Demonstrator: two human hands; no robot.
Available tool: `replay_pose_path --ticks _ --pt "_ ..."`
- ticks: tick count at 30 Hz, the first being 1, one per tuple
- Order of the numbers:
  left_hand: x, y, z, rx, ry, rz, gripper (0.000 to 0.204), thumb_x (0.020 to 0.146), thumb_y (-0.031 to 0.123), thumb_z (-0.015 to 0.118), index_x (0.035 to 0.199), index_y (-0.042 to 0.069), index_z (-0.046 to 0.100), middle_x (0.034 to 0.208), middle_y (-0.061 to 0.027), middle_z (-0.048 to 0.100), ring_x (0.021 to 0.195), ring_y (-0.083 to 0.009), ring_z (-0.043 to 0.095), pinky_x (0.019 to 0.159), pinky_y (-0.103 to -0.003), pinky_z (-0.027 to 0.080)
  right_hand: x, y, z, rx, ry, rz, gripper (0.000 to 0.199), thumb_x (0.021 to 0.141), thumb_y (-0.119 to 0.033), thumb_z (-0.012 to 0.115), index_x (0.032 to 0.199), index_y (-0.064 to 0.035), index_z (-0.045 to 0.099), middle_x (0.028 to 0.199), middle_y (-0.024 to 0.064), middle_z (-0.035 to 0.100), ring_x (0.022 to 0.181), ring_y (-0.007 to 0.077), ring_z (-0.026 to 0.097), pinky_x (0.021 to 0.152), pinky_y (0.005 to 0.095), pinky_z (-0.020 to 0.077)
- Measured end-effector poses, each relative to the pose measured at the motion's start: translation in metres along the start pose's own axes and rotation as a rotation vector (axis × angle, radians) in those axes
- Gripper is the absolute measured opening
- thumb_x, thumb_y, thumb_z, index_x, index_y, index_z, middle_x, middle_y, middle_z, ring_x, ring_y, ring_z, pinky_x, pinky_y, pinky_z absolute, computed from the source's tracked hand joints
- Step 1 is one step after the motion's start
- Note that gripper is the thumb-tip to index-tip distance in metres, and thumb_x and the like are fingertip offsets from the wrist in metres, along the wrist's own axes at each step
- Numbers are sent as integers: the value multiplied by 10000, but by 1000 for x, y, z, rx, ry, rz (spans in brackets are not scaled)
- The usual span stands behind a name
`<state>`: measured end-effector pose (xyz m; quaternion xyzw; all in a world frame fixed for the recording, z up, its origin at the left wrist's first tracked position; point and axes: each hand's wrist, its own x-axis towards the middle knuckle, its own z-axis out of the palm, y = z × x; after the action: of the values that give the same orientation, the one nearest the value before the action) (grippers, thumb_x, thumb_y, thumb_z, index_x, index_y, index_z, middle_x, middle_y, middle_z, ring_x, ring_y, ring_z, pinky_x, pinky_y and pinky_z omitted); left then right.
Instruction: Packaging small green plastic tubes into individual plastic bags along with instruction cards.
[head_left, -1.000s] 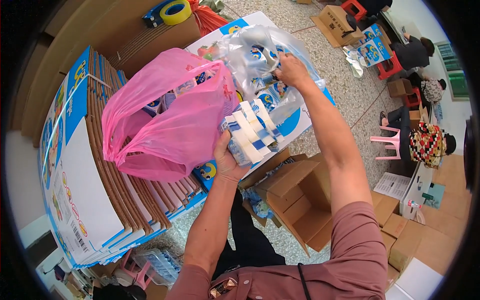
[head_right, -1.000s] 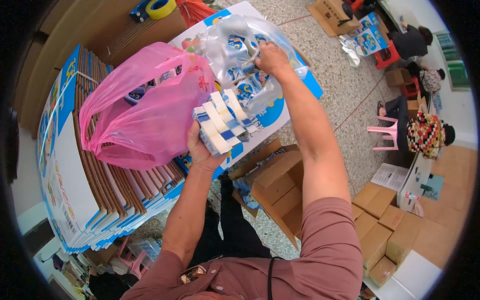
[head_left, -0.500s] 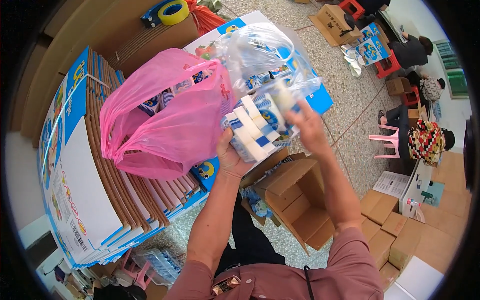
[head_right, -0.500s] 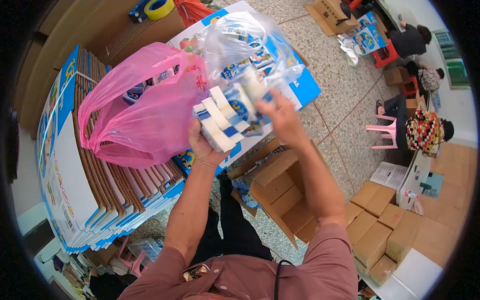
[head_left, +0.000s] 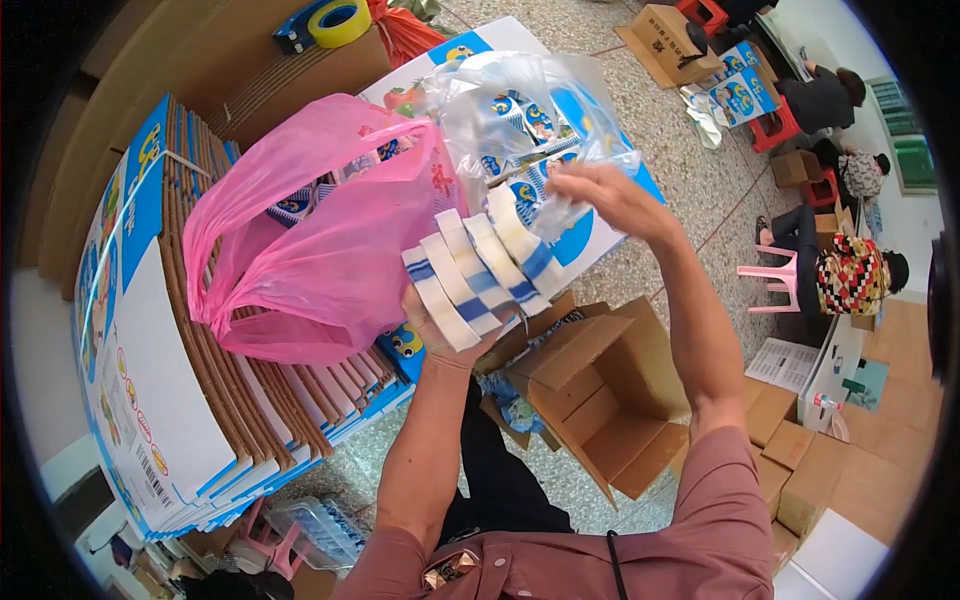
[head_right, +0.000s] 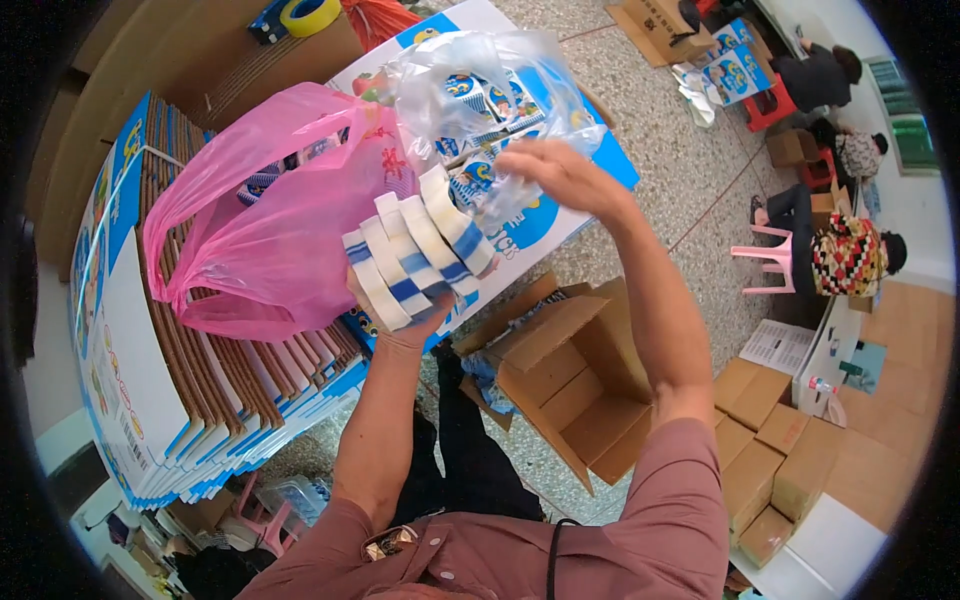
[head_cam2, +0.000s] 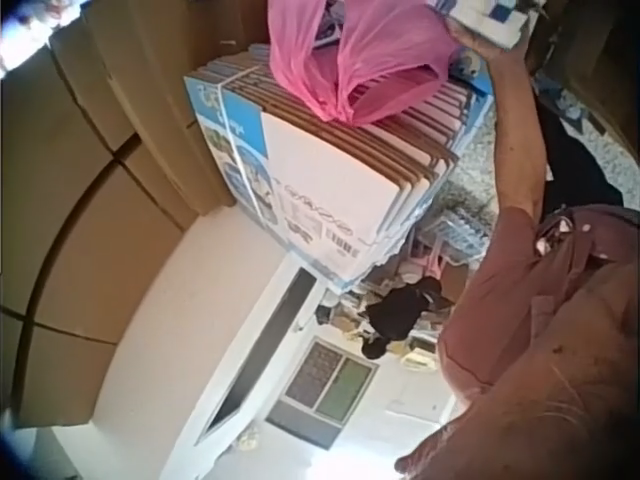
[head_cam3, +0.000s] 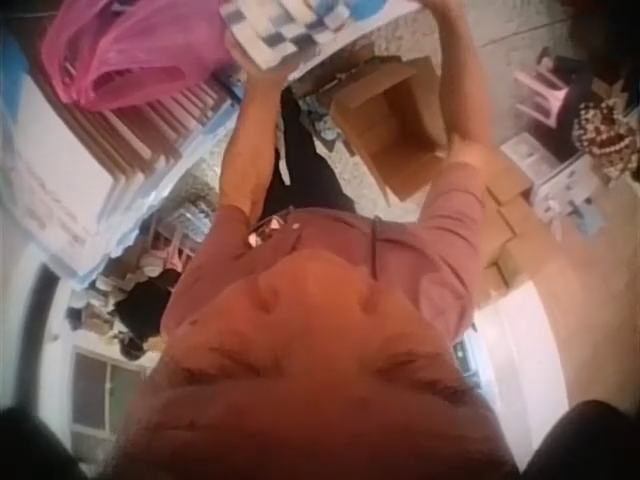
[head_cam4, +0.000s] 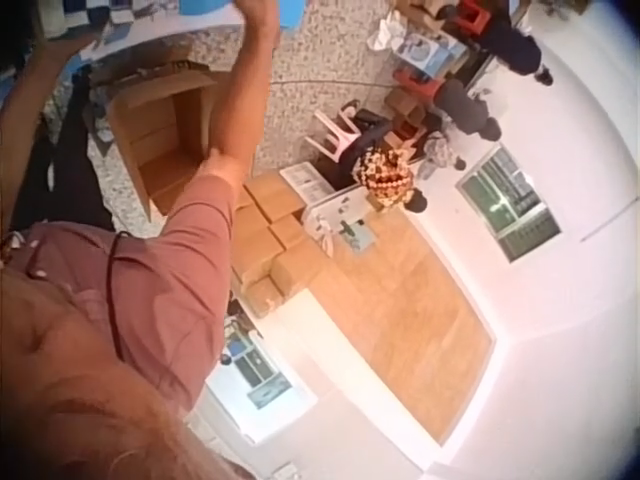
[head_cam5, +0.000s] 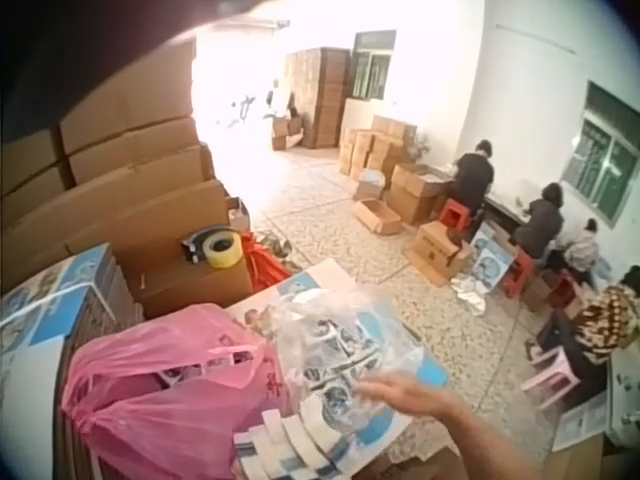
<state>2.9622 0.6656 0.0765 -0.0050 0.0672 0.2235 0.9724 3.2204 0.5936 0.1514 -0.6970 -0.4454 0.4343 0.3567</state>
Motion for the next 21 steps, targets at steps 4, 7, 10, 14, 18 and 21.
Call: replay_pose_path --ticks 4,7,10,14,18,21 --pt "-5 -9 -17 -128 -78 -35 875 760 534 728 1456 108 415 1419 -130 515 1266 -330 535 1013 -553 469 82 89 -48 -422 561 -1 305 866 -185 611 1081 24 667 1049 193 686 1008 312 647 925 388 489" --pt "-17 1 -29 -197 -116 -34 877 749 491 760 1449 82 425 1413 -150 520 1262 -350 537 1011 -575 476 129 102 -41 -664 606 86 422 803 -262 642 1119 18 636 1104 248 665 1083 409 618 966 446 480" --pt "-24 -1 -37 -248 -86 -75 851 745 467 788 1417 59 462 1371 -155 560 1225 -338 570 1010 -545 488 150 111 -45 -653 451 135 576 745 -300 683 1194 40 560 1141 302 636 1129 440 589 993 466 471" --pt "-27 8 -53 -142 -51 -24 840 740 466 806 1401 62 484 1370 -148 564 1215 -318 580 1010 -525 494 165 103 -34 -765 322 201 638 745 -295 677 1255 47 506 1166 304 624 1128 449 585 999 472 467" --pt "-27 8 -34 -162 1 -95 846 732 474 816 1398 67 490 1367 -138 569 1215 -309 581 1015 -514 493 152 116 -31 -987 513 87 609 734 -274 672 1222 67 542 1095 303 647 1086 437 613 965 455 483" --pt "-29 10 -36 -179 37 -91 845 731 475 818 1396 67 493 1365 -143 570 1212 -307 583 1012 -508 496 140 100 -23 -785 659 14 543 758 -267 653 1170 81 592 1018 291 673 1025 427 640 914 430 500"
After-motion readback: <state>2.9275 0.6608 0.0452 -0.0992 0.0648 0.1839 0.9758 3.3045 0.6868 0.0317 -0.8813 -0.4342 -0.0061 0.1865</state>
